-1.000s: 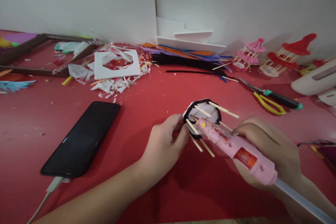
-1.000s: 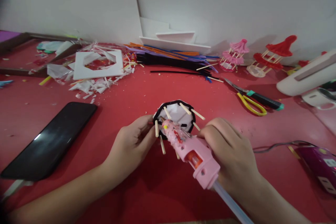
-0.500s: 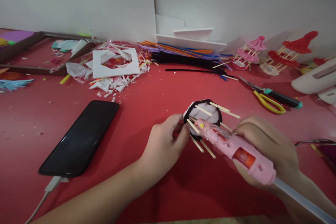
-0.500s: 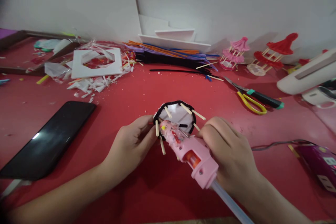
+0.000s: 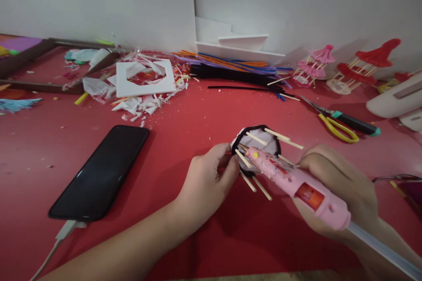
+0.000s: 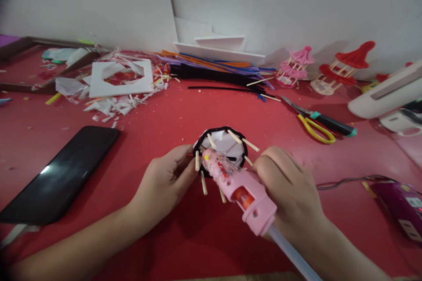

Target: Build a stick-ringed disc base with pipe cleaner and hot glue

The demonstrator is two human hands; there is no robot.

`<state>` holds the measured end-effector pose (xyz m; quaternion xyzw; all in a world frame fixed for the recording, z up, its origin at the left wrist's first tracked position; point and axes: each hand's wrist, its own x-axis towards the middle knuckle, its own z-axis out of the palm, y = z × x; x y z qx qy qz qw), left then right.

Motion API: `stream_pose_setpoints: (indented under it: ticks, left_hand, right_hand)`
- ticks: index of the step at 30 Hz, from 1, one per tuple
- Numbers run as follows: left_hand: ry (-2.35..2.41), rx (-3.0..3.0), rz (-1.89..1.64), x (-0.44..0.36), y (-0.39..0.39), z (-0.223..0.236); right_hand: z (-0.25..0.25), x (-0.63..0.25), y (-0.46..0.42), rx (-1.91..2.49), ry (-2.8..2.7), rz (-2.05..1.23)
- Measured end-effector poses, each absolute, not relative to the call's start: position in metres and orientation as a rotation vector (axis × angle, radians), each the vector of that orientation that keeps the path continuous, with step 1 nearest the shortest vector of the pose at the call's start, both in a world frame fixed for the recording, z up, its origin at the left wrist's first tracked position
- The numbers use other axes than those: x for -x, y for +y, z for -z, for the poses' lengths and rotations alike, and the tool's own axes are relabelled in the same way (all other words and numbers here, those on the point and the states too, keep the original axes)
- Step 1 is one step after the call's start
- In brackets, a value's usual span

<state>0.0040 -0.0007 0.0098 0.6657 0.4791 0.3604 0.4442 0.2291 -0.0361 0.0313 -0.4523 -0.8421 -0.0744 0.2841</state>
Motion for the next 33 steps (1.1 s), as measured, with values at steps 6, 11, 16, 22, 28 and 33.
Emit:
stream_pose_setpoints:
  ticks: [6,11,16,22,28,33]
  left_hand:
    - [1.248,-1.672,-0.855,-0.0038,-0.0008,-0.0092]
    - [1.255,-1.669,-0.877,-0.0030,-0.0008,-0.0088]
    - [1.223,-1.649,-0.881,-0.0038,-0.0011,-0.0076]
    - [1.215,-1.671,-0.880,-0.0041,-0.0013,-0.0087]
    - [1.209,-1.695,-0.875,-0.0037,-0.0017,-0.0082]
    - [1.201,-1.686,-0.859,-0.0033,-0.0021,-0.0101]
  right_hand:
    - [-0.0322,-0.2309,-0.0367,1.221,-2.255,0.194]
    - [-0.0326,-0.2325,-0.0352,1.190,-2.257,0.182]
    - [-0.0316,-0.2315,-0.0355,1.222,-2.235,0.113]
    - [-0.0333,-0.2283,-0.0347,1.209,-2.238,0.187]
    - [-0.0313,-0.2294,-0.0338,1.176,-2.229,0.229]
    - [-0.0289,-0.2316,-0.0361,1.281,-2.191,0.233]
